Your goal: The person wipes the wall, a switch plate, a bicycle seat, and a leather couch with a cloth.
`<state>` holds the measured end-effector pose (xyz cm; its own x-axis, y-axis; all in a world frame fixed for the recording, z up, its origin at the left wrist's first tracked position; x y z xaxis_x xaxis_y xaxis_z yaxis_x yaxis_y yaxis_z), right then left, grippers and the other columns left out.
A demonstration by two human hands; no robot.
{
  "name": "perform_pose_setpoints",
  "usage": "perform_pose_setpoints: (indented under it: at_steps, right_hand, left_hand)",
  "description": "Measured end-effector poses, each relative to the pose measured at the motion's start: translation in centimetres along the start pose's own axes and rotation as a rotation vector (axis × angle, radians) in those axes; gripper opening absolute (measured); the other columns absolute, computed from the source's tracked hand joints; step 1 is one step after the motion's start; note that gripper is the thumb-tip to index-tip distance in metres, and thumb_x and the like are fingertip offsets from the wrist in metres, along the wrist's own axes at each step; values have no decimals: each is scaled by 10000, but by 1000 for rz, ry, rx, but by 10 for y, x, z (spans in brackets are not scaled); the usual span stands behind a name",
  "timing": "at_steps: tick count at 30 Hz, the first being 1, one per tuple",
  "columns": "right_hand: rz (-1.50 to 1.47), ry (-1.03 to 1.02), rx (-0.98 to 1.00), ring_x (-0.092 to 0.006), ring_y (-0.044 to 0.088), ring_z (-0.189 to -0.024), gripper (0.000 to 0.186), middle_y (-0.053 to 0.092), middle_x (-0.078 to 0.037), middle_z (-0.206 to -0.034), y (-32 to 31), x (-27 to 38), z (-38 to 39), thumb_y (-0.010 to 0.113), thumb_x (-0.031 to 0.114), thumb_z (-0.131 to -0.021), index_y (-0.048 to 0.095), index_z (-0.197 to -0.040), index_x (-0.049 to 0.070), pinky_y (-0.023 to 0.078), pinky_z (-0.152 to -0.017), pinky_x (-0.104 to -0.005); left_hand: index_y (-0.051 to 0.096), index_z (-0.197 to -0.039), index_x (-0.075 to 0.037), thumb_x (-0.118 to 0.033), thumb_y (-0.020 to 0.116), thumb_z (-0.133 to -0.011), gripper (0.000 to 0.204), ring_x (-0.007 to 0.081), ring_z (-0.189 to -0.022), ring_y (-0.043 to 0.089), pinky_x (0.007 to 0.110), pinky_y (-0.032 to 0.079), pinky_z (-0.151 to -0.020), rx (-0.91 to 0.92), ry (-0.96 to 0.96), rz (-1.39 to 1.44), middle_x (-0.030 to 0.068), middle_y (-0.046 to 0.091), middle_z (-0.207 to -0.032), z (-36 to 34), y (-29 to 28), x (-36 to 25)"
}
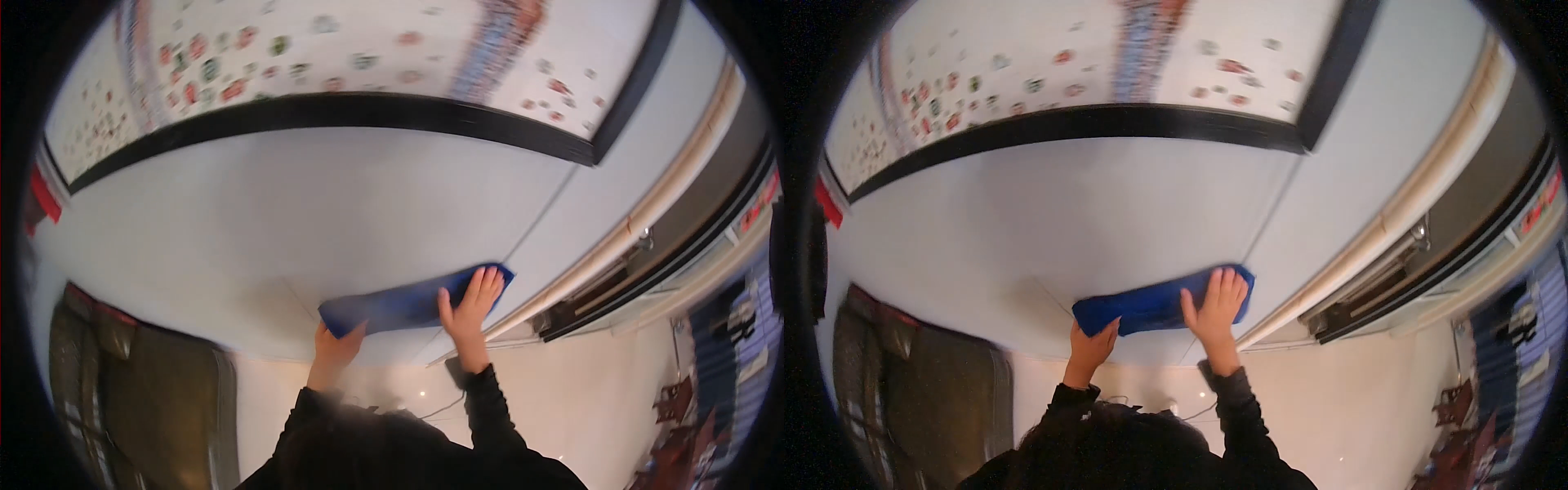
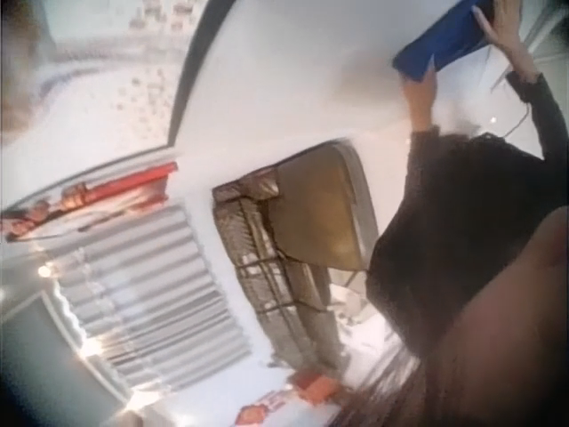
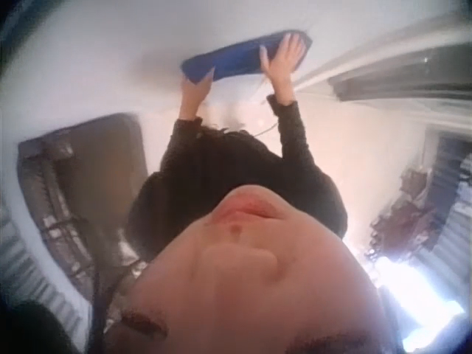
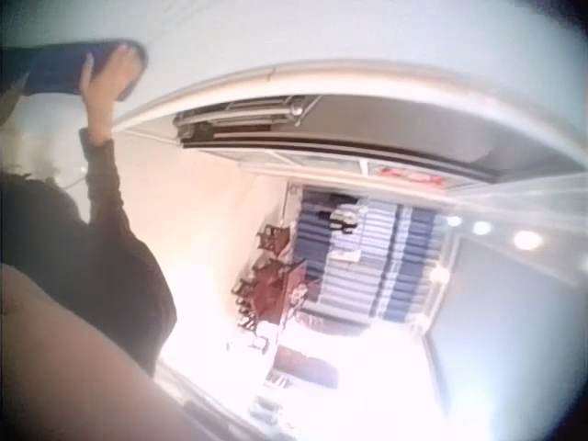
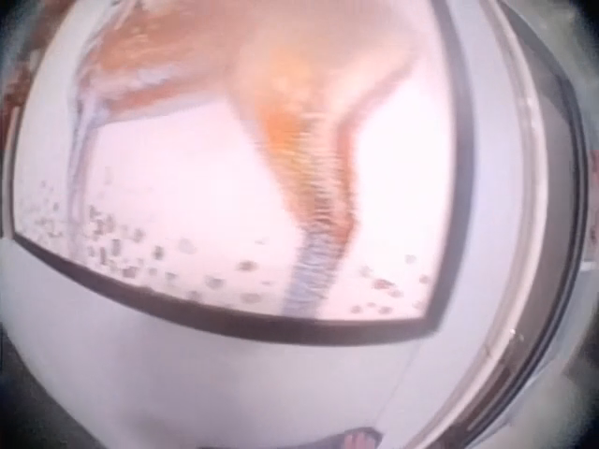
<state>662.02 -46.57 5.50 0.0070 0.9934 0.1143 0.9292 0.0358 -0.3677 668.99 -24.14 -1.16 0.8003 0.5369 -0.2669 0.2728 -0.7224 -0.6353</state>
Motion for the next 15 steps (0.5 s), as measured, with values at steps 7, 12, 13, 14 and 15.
perform_pose_setpoints:
  at_steps: [7,12,13,14,15]
  right_hand:
    - [59,-222,29,-368,431,-1203,612,482,-184,-1323,-14,114,-150,655,354,-782,518,-1266,7,266,-1019,-468]
    - [72,-243,97,-383,393,-1244,656,431,-199,-1371,9,166,-161,648,365,-797,469,-1315,6,235,-1042,-484]
    - [75,-269,109,-384,390,-1243,662,415,-202,-1383,14,177,-158,647,372,-802,462,-1322,7,236,-1040,-489]
    - [62,-285,110,-384,390,-1243,662,415,-202,-1383,19,190,-158,647,372,-802,462,-1322,7,236,-1040,-489]
    - [75,-311,124,-386,392,-1240,662,416,-201,-1382,25,204,-157,648,376,-804,463,-1323,8,238,-1038,-490]
  left_hand:
    - [653,-1147,-170,-179,656,-805,342,326,-957,581,450,458,-837,-123,-227,-118,115,636,-1043,-37,-63,27]
    - [658,-1112,-279,-200,645,-822,302,255,-893,600,339,497,-766,-183,-260,-192,51,613,-1020,-26,-93,62]
    - [653,-1128,-289,-200,634,-825,316,250,-910,598,341,499,-773,-130,-322,-80,47,609,-1052,-19,-95,74]
    - [653,-1128,-289,-200,634,-825,316,250,-910,598,341,499,-773,-143,-337,-87,47,609,-1052,-14,-102,82]
    - [648,-1147,-266,-190,635,-811,345,248,-939,593,341,496,-791,-130,-392,3,47,606,-1082,-9,-104,92]
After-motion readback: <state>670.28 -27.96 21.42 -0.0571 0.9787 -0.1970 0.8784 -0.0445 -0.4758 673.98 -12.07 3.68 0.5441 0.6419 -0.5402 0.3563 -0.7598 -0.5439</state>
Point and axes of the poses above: each hand's wrist, its own z-axis away from the middle knuckle, its own y-axis out of the palm, x = y × z, the point moved 7 cm from there along -z, towards the middle knuckle
